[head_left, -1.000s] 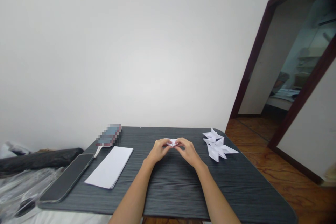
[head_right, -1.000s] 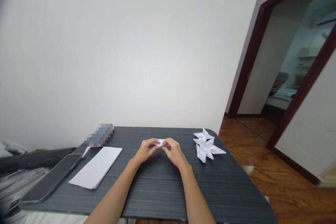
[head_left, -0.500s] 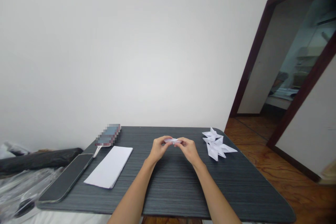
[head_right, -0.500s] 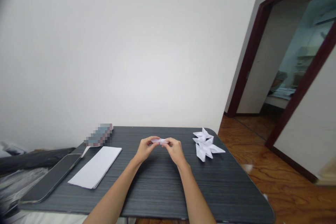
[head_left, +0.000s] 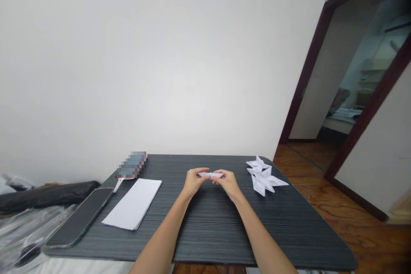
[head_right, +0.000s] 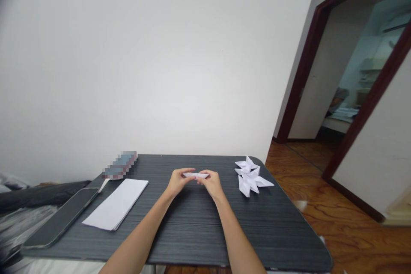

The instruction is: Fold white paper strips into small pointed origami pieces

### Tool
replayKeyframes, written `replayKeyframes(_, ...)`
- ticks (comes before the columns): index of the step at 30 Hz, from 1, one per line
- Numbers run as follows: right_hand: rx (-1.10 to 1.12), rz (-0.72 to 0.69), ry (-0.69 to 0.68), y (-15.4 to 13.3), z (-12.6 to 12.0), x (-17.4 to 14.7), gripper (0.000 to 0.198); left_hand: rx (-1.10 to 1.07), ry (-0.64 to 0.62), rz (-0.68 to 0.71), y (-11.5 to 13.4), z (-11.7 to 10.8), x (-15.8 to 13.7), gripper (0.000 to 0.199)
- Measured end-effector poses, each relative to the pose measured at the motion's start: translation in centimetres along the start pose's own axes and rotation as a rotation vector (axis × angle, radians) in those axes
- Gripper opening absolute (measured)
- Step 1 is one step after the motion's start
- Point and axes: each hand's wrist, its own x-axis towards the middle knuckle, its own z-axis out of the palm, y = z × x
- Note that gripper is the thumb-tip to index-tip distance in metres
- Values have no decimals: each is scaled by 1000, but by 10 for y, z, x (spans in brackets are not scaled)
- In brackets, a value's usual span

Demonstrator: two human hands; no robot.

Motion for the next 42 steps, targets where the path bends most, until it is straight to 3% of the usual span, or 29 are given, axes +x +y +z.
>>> replayKeyframes(6, -56, -9, 49, 0, 1, -3, 23, -23, 6, 3, -2, 3, -1, 29)
replayKeyframes(15, 171, 153, -109, 4, -6, -5, 38, -278, -53, -102, -14, -4, 2, 40)
replayKeyframes(19, 138, 114, -125, 6, -10, -7, 39, -321, -44, -102, -19, -6, 1, 48)
replayKeyframes(24, -118, -55, -82, 12, -16, -8, 40, -206, -62, -33, -17, -10, -5, 42)
replayKeyframes(30, -351, -151, -99, 15, -14, -14, 38, -96, -63, 40, -4, -14, -18, 37)
replayKeyframes(37, -303, -83, -45, 8, -18, -41, 41, -64, -13, -23, 2, -17, -42, 36)
replayKeyframes(42, -290, -31, 82, 4, -55, -70, 45, 35, 2, 2, 5, -34, -68, 32)
